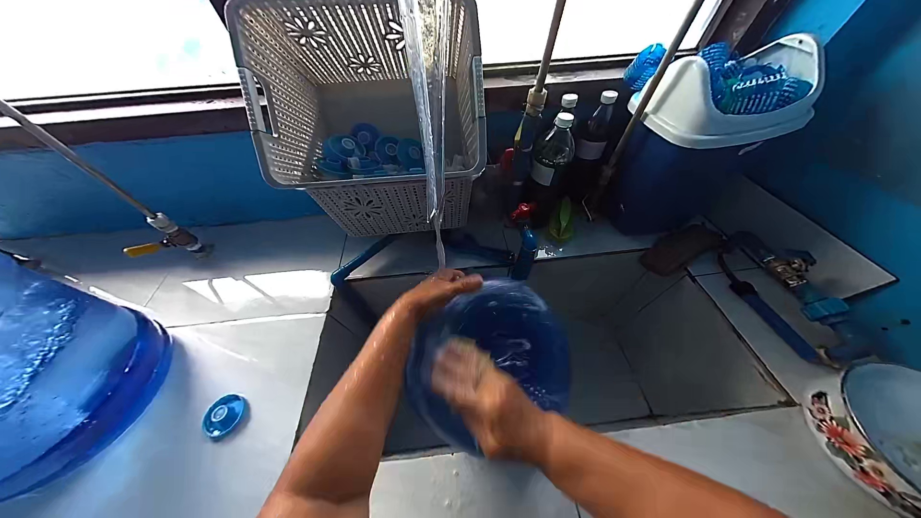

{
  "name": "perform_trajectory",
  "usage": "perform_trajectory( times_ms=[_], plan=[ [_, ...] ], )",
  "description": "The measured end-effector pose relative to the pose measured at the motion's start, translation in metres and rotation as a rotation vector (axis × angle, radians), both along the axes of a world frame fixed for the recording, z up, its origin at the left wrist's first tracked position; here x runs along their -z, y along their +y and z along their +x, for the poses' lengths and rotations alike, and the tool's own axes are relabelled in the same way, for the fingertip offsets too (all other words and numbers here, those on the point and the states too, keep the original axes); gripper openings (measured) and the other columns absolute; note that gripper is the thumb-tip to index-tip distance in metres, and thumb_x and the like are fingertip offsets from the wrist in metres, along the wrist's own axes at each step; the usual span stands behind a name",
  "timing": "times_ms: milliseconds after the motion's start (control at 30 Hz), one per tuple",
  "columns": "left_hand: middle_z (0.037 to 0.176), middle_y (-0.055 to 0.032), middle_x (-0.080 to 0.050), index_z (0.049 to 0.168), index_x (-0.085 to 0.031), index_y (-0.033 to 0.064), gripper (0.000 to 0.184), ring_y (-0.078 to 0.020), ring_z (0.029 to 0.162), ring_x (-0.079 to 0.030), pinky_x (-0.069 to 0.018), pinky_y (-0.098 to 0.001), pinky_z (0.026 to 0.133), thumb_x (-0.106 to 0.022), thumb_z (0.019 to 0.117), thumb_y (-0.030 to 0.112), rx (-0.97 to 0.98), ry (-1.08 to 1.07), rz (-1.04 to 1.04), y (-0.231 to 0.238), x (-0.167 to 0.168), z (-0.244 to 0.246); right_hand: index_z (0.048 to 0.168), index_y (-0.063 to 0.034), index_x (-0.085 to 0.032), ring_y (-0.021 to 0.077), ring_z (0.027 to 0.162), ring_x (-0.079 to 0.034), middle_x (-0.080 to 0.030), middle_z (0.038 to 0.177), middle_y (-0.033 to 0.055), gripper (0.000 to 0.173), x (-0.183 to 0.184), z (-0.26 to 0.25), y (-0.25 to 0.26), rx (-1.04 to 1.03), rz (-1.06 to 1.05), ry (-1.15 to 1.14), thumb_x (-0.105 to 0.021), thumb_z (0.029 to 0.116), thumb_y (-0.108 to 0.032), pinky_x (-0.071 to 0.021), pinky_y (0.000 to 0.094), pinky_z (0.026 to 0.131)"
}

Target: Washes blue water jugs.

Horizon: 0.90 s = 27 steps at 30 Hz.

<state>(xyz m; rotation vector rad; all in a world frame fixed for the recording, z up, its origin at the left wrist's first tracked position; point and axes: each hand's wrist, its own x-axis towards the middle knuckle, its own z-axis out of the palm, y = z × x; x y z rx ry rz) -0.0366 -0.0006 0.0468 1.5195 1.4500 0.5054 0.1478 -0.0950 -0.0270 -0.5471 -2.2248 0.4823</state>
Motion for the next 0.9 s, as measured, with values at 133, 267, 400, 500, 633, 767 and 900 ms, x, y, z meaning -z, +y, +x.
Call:
perform_trajectory(
  times_ms=[133, 267, 400, 500, 633, 767, 900],
  plan=[
    [0.129, -0.0204, -0.063, 0.146, -0.047, 0.0024, 0.084, -0.0261, 0.115, -0.065, -0.0546, -0.044, 0.1, -0.088, 0.0734, 0.013, -0.02, -0.058, -0.005, -0.009, 0.012, -0.007, 0.124, 0.0032, -0.07, 0.0336, 0.134, -0.058, -0.067, 0.134, 0.0194, 0.034, -0.004, 0.058, 0.056, 0.226, -0.07, -0.183, -0.047, 0.103, -0.01, -0.0434, 0.0501, 0.117],
    [0.148, -0.0232, -0.047, 0.152, -0.035, -0.0006, 0.107, -0.0311, 0.133, -0.052, -0.0443, -0.0468, 0.11, -0.089, 0.0667, 0.035, -0.307, 0.023, 0.099, -0.062, 0.03, 0.047, 0.132, -0.0008, -0.066, 0.0405, 0.131, -0.056, -0.064, 0.133, 0.0243, 0.037, -0.043, 0.007, 0.117, 0.434, -0.419, -0.429, -0.05, 0.1041, -0.017, -0.0429, 0.0585, 0.11],
    [0.149, -0.0281, -0.044, 0.15, -0.034, -0.0083, 0.107, -0.0329, 0.136, -0.048, -0.0414, -0.0456, 0.112, -0.087, 0.0668, 0.035, -0.548, -0.058, 0.254, -0.102, 0.046, 0.057, 0.122, 0.0002, -0.072, 0.0346, 0.125, -0.062, -0.07, 0.126, 0.02, 0.031, -0.063, -0.029, 0.108, 0.157, -0.407, -0.397, -0.051, 0.1043, -0.013, -0.0462, 0.0515, 0.109],
    [0.149, -0.0289, -0.042, 0.15, -0.031, -0.0075, 0.104, -0.0334, 0.134, -0.049, -0.0422, -0.0447, 0.111, -0.085, 0.0734, 0.037, -0.556, -0.097, 0.185, -0.104, 0.036, 0.054, 0.123, 0.0042, -0.067, 0.0452, 0.12, -0.062, -0.066, 0.124, 0.0283, 0.033, -0.048, 0.011, 0.141, 0.567, -0.551, -0.382, -0.047, 0.1067, -0.016, -0.0474, 0.0645, 0.1],
    [0.129, -0.031, -0.059, 0.134, -0.052, -0.0112, 0.066, -0.0392, 0.121, -0.058, -0.0456, -0.0543, 0.105, -0.06, 0.1015, 0.045, -0.174, 0.032, 0.012, -0.016, 0.006, 0.026, 0.122, 0.0046, -0.071, 0.0343, 0.129, -0.061, -0.068, 0.13, 0.0218, 0.033, -0.01, -0.005, 0.036, 0.355, -0.102, -0.084, -0.052, 0.0972, -0.006, -0.0479, 0.0474, 0.112],
    [0.133, -0.0254, -0.061, 0.144, -0.051, 0.0005, 0.07, -0.0363, 0.124, -0.059, -0.0459, -0.0545, 0.107, -0.083, 0.0849, 0.019, 0.232, 0.198, -0.08, 0.039, 0.001, -0.008, 0.115, -0.0034, -0.075, 0.0297, 0.132, -0.061, -0.072, 0.128, 0.0137, 0.032, 0.006, 0.034, -0.009, 0.006, 0.028, -0.025, -0.047, 0.1034, -0.013, -0.0456, 0.0459, 0.116],
    [0.13, -0.0201, -0.061, 0.139, -0.052, 0.0029, 0.081, -0.0277, 0.118, -0.062, -0.0518, -0.0472, 0.102, -0.09, 0.0709, 0.026, 0.012, 0.053, -0.01, -0.004, 0.017, 0.019, 0.138, 0.0025, -0.061, 0.0382, 0.136, -0.054, -0.06, 0.141, 0.0241, 0.039, -0.023, 0.07, 0.109, 0.52, -0.441, -0.368, -0.041, 0.1081, -0.013, -0.0405, 0.0543, 0.116]
  ],
)
